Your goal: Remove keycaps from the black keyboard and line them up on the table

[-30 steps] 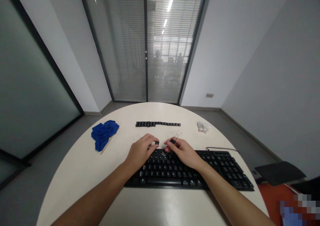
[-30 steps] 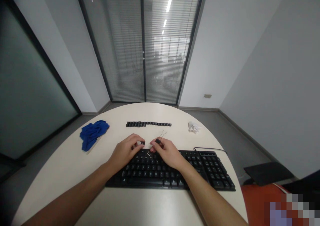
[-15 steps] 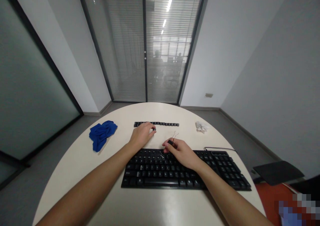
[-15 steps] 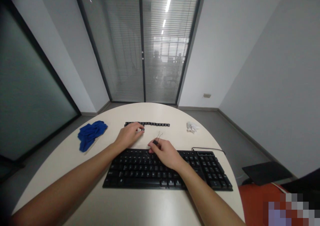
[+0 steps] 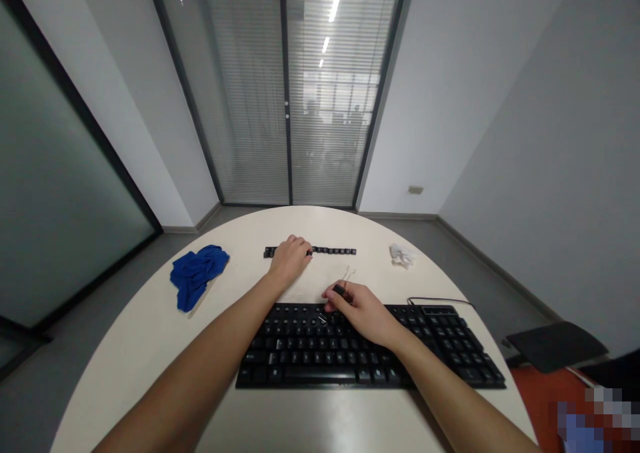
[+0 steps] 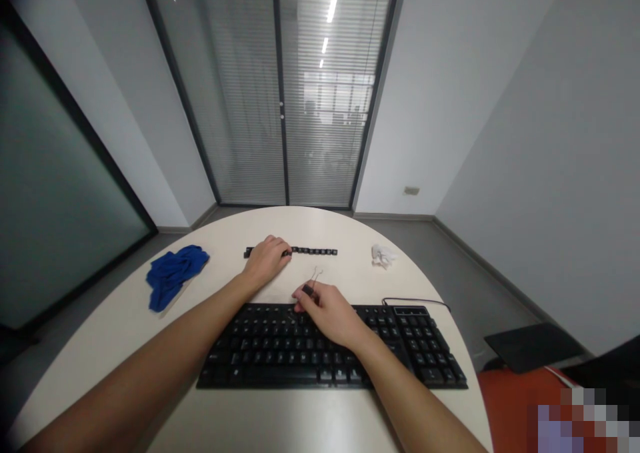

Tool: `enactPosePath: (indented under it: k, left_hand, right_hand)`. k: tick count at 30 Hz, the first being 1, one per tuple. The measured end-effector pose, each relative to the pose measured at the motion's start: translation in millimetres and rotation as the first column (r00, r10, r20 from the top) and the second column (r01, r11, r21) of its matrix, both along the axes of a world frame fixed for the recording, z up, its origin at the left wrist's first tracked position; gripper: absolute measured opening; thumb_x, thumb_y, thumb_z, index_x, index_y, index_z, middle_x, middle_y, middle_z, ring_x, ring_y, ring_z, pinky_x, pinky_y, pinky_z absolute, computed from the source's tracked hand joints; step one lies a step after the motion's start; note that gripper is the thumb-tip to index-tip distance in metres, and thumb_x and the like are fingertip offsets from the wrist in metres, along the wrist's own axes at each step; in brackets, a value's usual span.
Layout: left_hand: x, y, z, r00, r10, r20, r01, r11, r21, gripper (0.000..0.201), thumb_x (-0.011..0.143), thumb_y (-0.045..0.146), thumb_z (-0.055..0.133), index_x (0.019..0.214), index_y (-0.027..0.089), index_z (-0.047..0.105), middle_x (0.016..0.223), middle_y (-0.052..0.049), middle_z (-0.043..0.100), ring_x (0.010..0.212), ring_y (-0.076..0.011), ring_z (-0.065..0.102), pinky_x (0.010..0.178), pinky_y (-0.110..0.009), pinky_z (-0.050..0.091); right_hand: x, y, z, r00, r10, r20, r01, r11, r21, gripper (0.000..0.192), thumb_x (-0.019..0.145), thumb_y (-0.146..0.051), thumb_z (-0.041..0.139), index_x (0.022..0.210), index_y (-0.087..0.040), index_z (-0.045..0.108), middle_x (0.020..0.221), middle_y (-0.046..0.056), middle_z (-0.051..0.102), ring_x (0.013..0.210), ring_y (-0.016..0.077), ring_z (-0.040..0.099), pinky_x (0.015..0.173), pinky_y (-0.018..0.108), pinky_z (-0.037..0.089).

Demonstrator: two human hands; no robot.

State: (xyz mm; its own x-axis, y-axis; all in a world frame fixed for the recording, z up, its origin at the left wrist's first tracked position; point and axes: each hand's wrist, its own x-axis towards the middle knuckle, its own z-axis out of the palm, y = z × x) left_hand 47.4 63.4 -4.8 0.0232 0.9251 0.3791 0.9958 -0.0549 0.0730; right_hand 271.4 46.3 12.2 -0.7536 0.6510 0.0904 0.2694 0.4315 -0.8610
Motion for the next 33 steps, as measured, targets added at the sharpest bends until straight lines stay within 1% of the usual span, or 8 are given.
enactPosePath:
  k: [8,16,19,24,28,33]
  left_hand:
    - [-1.5,5.0,-5.9,0.999,-0.029,-0.012,0.029,1.000,-0.009,0.011,0.087,0.023,0.063,0.096,0.021,0.068,0.102,-0.006,0.068,0.105,-0.0249,0.051,0.085,-0.035,0.045]
    - [-1.9,5.1,-9.0,0.999,-0.014,-0.047,0.014,1.000,0.007,0.014,0.088,0.024,0.062,0.101,0.021,0.068,0.107,-0.006,0.066,0.107,-0.0243,0.051,0.086,-0.035,0.046]
    - [-1.2,5.2,-8.2,0.998,-0.009,-0.063,0.009,1.000,-0.003,0.014,0.089,0.025,0.061,0.100,0.020,0.069,0.106,-0.007,0.065,0.107,-0.0241,0.051,0.086,-0.035,0.047]
    - [2.1,6.5,-4.9,0.996,0.041,-0.080,-0.042,0.999,-0.014,0.014,0.090,0.026,0.059,0.097,0.019,0.070,0.105,-0.008,0.064,0.106,-0.0246,0.051,0.084,-0.034,0.047]
    - [4.0,5.9,-4.1,0.995,0.057,-0.087,-0.059,0.998,-0.028,0.013,0.090,0.026,0.060,0.097,0.019,0.069,0.105,-0.009,0.064,0.105,-0.0250,0.051,0.083,-0.034,0.048]
    - [4.8,0.9,0.3,0.997,0.065,-0.042,-0.066,0.997,-0.034,0.016,0.089,0.026,0.061,0.103,0.020,0.065,0.109,-0.009,0.062,0.109,-0.0246,0.050,0.087,-0.034,0.047]
  right_hand:
    - [-0.4,0.9,-0.5,1.000,-0.006,0.004,0.006,1.000,-0.006,0.032,0.097,-0.045,0.048,0.090,-0.019,0.066,0.082,0.002,0.073,0.077,0.0180,0.063,0.074,0.030,0.044]
    - [0.2,0.4,-0.1,1.000,-0.007,0.004,0.007,1.000,-0.001,0.031,0.097,-0.043,0.048,0.089,-0.019,0.066,0.082,0.002,0.073,0.077,0.0180,0.064,0.075,0.030,0.044]
    - [0.2,0.1,0.2,1.000,-0.007,0.002,0.007,1.000,0.001,0.030,0.097,-0.043,0.048,0.089,-0.019,0.065,0.082,0.002,0.073,0.077,0.0180,0.063,0.074,0.030,0.044]
    - [0.2,0.5,-0.3,1.000,-0.005,-0.004,0.005,1.000,0.000,0.031,0.097,-0.043,0.048,0.090,-0.019,0.066,0.082,0.002,0.073,0.077,0.0179,0.063,0.073,0.030,0.044]
    - [0.7,0.2,-0.1,1.000,-0.004,-0.005,0.004,1.000,-0.003,0.032,0.097,-0.044,0.048,0.091,-0.019,0.067,0.082,0.002,0.073,0.077,0.0178,0.064,0.073,0.029,0.045]
    - [1.3,-1.0,1.9,1.000,-0.001,-0.005,0.001,1.000,-0.001,0.033,0.097,-0.044,0.048,0.090,-0.018,0.067,0.082,0.003,0.073,0.077,0.0179,0.064,0.074,0.029,0.045]
